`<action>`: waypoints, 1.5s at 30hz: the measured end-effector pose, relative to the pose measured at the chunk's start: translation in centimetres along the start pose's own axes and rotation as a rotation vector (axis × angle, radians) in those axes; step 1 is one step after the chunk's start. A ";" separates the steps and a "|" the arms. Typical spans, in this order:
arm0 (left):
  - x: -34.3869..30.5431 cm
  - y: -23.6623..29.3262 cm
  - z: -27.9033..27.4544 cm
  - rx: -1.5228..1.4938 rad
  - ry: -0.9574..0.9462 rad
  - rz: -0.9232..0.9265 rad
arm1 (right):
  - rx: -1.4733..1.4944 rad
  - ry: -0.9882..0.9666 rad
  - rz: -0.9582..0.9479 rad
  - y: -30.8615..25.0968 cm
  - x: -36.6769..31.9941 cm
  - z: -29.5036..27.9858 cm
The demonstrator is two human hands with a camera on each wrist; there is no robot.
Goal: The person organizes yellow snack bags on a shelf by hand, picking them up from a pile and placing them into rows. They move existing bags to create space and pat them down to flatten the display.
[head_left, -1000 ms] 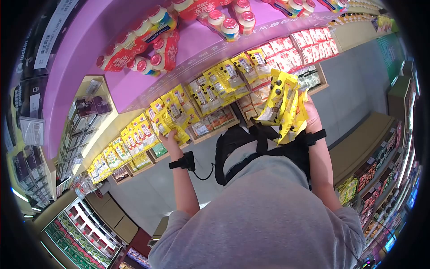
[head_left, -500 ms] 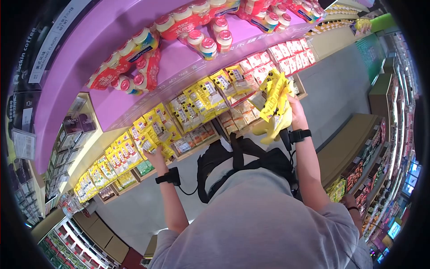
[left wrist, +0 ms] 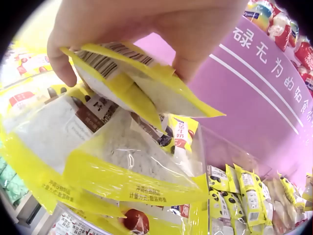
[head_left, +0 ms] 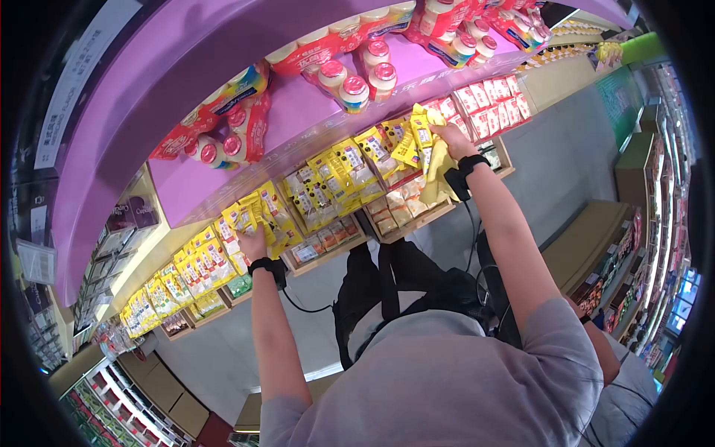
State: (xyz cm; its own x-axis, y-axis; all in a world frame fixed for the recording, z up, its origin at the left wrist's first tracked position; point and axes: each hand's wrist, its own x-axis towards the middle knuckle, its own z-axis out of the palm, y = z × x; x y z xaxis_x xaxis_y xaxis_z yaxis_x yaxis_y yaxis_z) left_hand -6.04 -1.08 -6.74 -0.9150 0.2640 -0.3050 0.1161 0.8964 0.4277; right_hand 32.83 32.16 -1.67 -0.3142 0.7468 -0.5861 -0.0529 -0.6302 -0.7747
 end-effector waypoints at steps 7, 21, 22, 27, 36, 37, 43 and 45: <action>-1.8 -0.9 0.2 0.194 0.151 0.226 | -0.197 0.345 -0.006 1.5 4.6 0.0; -12.7 7.7 6.7 0.144 0.027 0.618 | -0.041 0.386 -0.234 1.2 -0.2 -0.3; -13.0 7.8 7.8 0.175 -0.039 0.660 | -0.034 0.366 -0.161 0.6 -1.6 -0.3; -12.4 7.1 13.6 0.124 -0.219 0.595 | -0.277 0.357 -0.123 -2.8 -6.8 -2.9; -9.2 8.8 16.8 -0.072 -0.327 0.423 | 0.041 0.601 -0.617 -11.4 -7.3 -6.6; -8.9 8.9 17.1 -0.139 -0.364 0.403 | 0.126 0.625 -0.694 -11.3 -6.8 -6.4; -10.0 13.6 16.0 0.028 -0.423 0.143 | -0.290 0.600 -0.479 -4.4 1.4 -7.6; -10.4 15.1 16.1 0.038 -0.417 0.089 | -0.499 0.520 -0.203 -1.4 2.6 -7.2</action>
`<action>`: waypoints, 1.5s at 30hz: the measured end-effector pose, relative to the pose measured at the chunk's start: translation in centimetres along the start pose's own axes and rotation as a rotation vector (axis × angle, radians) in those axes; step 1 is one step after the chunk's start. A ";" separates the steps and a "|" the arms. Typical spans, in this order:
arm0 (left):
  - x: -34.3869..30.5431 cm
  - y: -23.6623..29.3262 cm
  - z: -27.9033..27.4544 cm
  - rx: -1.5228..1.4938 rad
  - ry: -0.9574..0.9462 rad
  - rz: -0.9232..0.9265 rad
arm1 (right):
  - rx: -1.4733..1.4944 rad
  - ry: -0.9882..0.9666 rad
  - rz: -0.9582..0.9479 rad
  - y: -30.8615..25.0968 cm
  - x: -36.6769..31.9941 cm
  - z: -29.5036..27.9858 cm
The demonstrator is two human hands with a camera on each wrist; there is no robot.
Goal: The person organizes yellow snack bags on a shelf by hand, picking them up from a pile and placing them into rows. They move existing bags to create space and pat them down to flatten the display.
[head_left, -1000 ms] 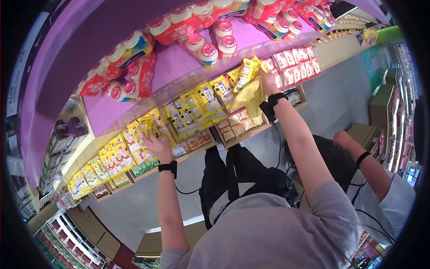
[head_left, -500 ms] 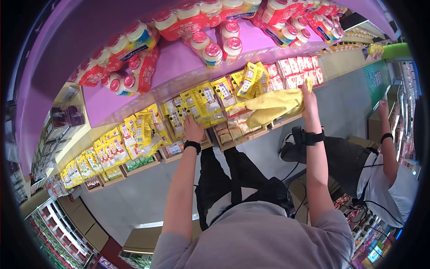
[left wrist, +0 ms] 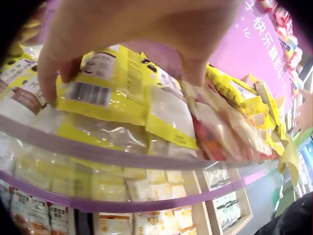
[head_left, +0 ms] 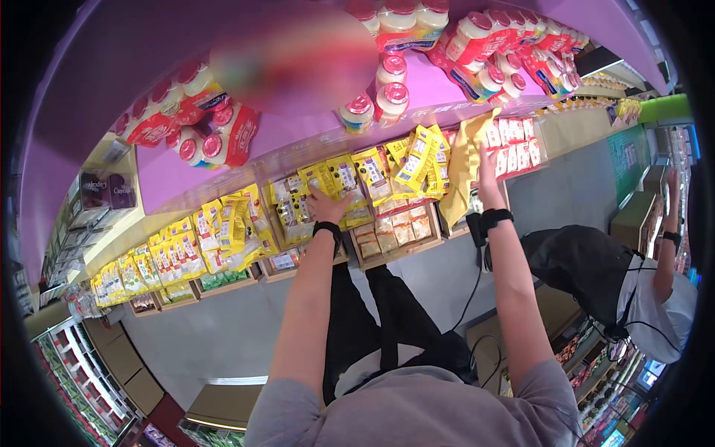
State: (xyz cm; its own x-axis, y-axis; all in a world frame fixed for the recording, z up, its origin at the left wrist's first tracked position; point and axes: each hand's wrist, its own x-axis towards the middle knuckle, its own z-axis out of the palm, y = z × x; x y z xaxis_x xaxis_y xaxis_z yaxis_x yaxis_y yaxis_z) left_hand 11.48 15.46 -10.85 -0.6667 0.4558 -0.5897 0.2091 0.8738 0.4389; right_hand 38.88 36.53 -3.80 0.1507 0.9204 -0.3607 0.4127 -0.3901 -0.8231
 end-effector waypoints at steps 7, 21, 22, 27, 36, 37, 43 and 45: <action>0.9 3.0 1.2 0.151 0.129 -0.277 | -0.102 -0.089 -0.365 2.1 -12.9 4.2; 1.8 -1.3 -0.7 -0.516 0.082 0.136 | -0.226 -0.669 -0.437 5.8 -23.1 9.2; 2.5 -2.5 -0.5 -0.504 0.077 0.139 | -0.276 -0.662 -0.454 5.4 -23.0 9.7; -1.6 -3.3 -6.0 -0.829 -0.055 0.326 | -0.202 -0.521 -0.497 5.1 -21.9 13.5; -8.3 -10.1 -18.7 -0.896 0.086 0.245 | -0.563 -0.545 -0.363 6.3 -18.9 19.5; -8.2 -11.5 -20.0 -0.880 0.140 0.211 | -0.641 -0.541 -0.320 6.0 -18.9 20.0; -3.9 -19.9 -25.2 -0.879 0.276 0.080 | -0.862 -0.592 -0.091 4.2 -19.6 23.1; -2.4 -22.0 -25.7 -0.813 0.276 0.063 | -1.013 -0.539 -0.013 2.9 -20.7 23.7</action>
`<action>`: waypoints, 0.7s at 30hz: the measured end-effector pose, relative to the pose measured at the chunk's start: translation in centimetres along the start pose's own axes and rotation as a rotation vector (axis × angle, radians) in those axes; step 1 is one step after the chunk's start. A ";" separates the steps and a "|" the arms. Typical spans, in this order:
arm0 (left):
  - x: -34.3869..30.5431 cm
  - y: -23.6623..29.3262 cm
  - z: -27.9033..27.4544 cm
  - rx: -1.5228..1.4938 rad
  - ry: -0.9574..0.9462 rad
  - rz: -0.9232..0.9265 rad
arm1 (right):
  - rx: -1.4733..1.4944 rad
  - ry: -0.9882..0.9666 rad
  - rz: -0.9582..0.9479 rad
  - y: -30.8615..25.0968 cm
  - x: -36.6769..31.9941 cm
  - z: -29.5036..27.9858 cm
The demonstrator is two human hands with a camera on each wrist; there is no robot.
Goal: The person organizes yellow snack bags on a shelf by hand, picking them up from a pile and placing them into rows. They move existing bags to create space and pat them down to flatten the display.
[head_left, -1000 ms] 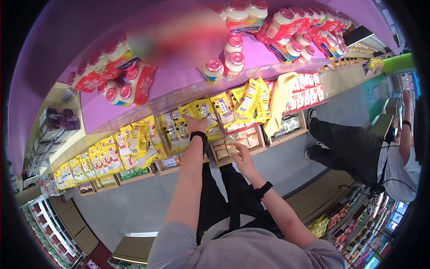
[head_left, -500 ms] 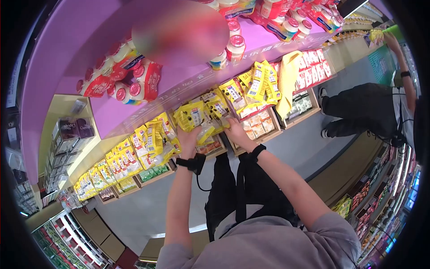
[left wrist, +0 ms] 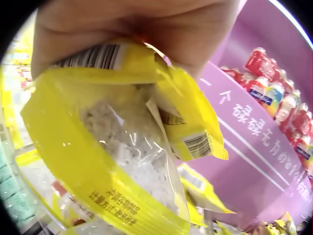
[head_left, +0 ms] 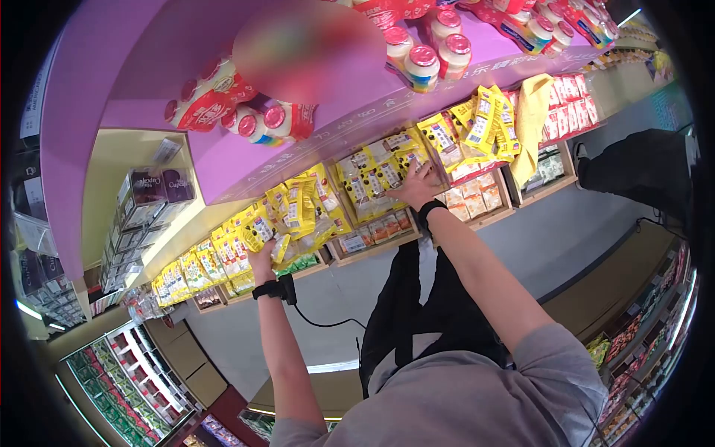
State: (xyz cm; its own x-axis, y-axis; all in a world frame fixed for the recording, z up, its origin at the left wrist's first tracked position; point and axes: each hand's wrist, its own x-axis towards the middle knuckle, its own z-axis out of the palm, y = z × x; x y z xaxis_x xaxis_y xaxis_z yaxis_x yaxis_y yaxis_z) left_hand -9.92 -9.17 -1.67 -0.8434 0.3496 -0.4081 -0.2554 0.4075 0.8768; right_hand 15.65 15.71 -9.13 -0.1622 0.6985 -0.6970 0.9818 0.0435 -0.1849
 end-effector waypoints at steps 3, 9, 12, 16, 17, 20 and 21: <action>3.9 -3.7 -2.5 0.000 -0.049 -0.145 | -0.090 0.088 0.030 -1.1 -0.6 1.0; 6.7 -5.1 -2.5 0.126 -0.202 -0.145 | -0.205 0.158 -0.007 -0.5 0.4 2.4; 7.4 -6.0 -2.1 0.058 -0.155 -0.230 | -0.235 0.291 -0.023 0.3 1.7 3.8; 8.2 -7.1 -2.6 0.188 -0.117 -0.088 | -0.217 0.457 -0.081 1.2 1.9 3.2; 8.4 -7.6 -2.7 0.190 -0.120 -0.088 | -0.225 0.448 -0.106 1.3 2.1 3.1; 8.1 -8.5 -2.5 0.487 0.061 0.100 | -0.116 0.458 -0.163 1.7 2.8 2.5; 7.2 -8.2 -1.9 0.482 0.055 0.099 | -0.063 0.465 -0.190 2.0 2.9 2.3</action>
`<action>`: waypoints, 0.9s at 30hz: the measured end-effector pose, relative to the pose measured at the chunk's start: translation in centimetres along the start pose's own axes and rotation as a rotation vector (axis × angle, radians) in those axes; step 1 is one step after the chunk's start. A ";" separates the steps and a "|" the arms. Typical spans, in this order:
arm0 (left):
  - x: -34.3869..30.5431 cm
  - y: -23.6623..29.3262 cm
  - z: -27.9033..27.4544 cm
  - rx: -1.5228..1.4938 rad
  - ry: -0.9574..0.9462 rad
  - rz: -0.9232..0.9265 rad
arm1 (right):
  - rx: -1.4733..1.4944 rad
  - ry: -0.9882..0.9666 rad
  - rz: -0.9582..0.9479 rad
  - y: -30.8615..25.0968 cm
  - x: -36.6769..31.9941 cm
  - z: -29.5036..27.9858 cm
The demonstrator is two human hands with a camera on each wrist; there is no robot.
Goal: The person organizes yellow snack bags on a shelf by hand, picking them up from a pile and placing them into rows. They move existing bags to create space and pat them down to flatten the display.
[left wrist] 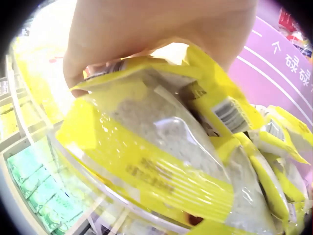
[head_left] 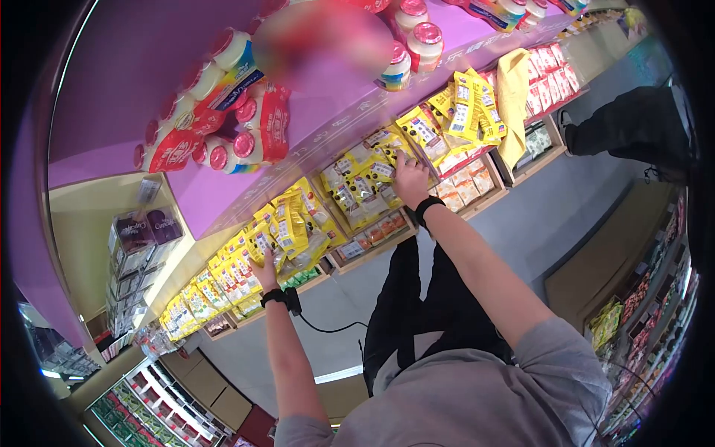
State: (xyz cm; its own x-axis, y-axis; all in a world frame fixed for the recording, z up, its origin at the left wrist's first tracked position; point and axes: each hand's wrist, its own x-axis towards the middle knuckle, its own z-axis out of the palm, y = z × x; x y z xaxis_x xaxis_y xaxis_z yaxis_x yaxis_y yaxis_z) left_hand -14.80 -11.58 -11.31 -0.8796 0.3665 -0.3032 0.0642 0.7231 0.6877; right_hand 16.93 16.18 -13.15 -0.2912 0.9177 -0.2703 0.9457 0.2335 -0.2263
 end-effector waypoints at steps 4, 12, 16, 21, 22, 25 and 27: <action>-3.2 2.0 0.4 -0.328 0.046 -0.035 | 0.068 0.016 -0.025 -0.3 0.0 -2.5; -10.2 8.5 1.3 0.303 0.338 0.367 | 0.931 -0.453 -0.033 5.0 -2.5 -9.3; -14.7 15.9 5.8 0.316 0.154 0.726 | 1.287 -0.291 0.048 8.3 -3.8 -15.8; -14.5 16.3 14.2 0.268 -0.458 0.756 | 0.828 0.386 0.189 11.9 0.1 -15.8; -13.9 15.6 16.1 0.224 -0.440 0.696 | 0.825 0.389 0.190 12.0 0.8 -15.9; -11.6 13.0 21.2 0.259 -0.390 0.543 | 0.369 0.409 0.386 11.4 2.8 -15.7; -10.7 12.4 22.6 0.336 -0.354 0.450 | 0.246 0.376 0.377 10.8 3.8 -14.4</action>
State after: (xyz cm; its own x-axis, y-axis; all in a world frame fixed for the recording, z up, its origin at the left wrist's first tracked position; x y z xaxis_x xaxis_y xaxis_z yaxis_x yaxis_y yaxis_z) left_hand 6.06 6.72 -14.44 -0.5282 0.8041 -0.2728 0.5830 0.5770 0.5720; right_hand 28.14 26.83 -3.17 0.1727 0.9844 -0.0343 0.8994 -0.1718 -0.4020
